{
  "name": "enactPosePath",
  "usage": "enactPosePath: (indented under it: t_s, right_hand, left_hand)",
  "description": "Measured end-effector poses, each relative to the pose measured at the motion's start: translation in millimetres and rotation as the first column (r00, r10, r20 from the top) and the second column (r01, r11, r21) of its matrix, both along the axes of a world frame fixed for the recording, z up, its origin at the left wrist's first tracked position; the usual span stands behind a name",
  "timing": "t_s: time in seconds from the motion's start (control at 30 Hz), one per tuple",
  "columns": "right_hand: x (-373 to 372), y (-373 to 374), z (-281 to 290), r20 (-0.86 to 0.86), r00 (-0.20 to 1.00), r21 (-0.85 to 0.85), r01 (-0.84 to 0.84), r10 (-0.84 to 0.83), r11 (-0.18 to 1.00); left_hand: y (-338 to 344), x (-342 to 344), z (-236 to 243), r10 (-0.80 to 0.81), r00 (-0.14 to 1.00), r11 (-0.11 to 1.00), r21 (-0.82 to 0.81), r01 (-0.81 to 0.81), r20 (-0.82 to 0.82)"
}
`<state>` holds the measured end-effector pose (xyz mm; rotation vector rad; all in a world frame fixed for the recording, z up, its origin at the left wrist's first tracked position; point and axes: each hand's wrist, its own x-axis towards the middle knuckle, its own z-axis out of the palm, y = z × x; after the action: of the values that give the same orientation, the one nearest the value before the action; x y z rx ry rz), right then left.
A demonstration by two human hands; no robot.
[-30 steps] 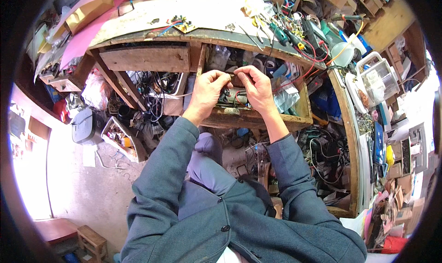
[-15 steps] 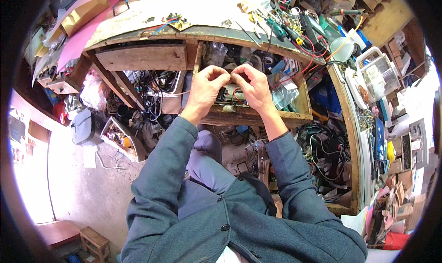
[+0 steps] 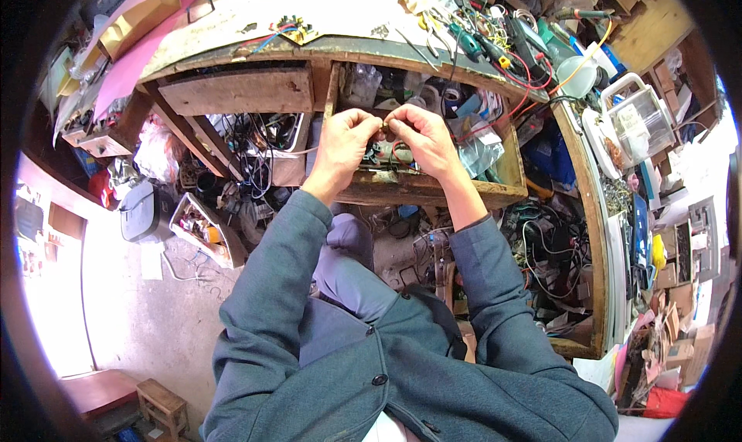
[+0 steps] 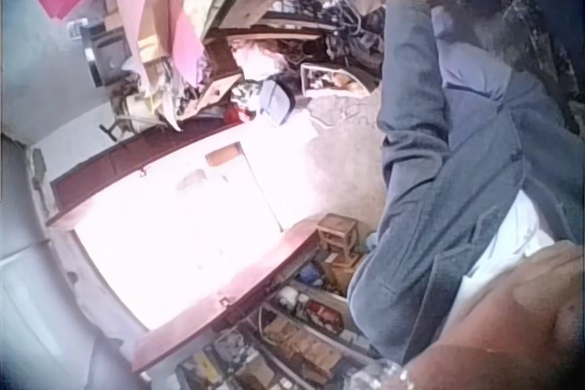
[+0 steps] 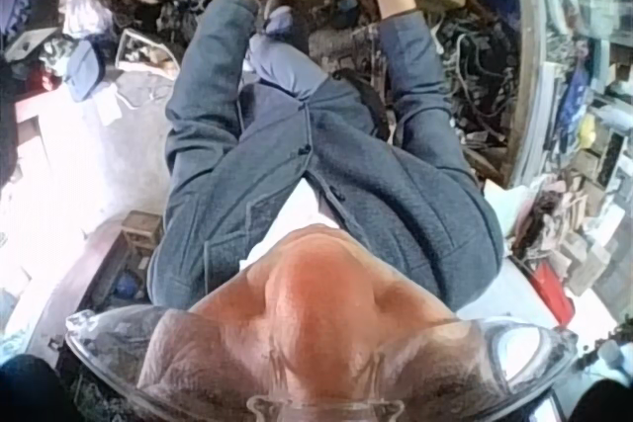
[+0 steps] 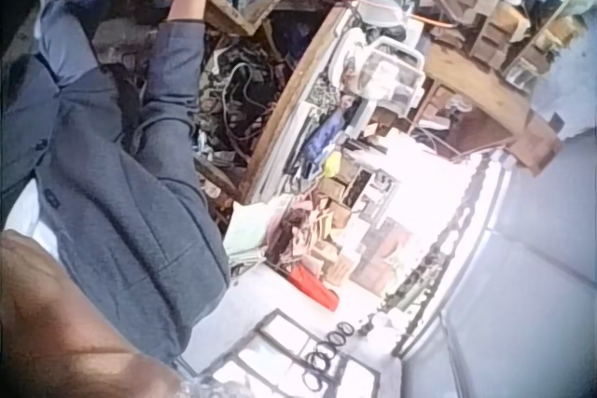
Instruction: The person works on a small electronic component at a cluttered workbench. They use a multimeter to test the component, then use a screwdriver to adjust a screw on the component. The person continues to manipulate the component and wires by hand.
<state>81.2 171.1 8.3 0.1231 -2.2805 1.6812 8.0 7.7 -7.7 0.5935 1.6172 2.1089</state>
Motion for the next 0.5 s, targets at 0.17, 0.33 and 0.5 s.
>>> enactPosePath:
  t_s: [0.17, 0.33, 0.5]
  right_hand:
    - [3.1, -4.9, 6.4, -0.004, 1.0, 0.017, 0.015, -0.015, 1.0]
    - [6.4, -12.8, 19.1, -0.272, 0.908, 0.246, 0.386, -0.319, 0.889]
    - [-20.5, 7.0, 64.0, -0.737, 0.606, 0.526, 0.793, -0.299, 0.309]
  left_hand:
    - [0.6, -2.1, -3.7, -0.004, 1.0, 1.0, -0.02, 0.004, -0.013]
    - [2.6, 0.1, -3.8, 0.03, 0.998, 0.998, -0.044, -0.032, -0.058]
    - [3.0, 4.1, -0.5, 0.041, 0.998, 0.999, -0.022, -0.041, -0.04]
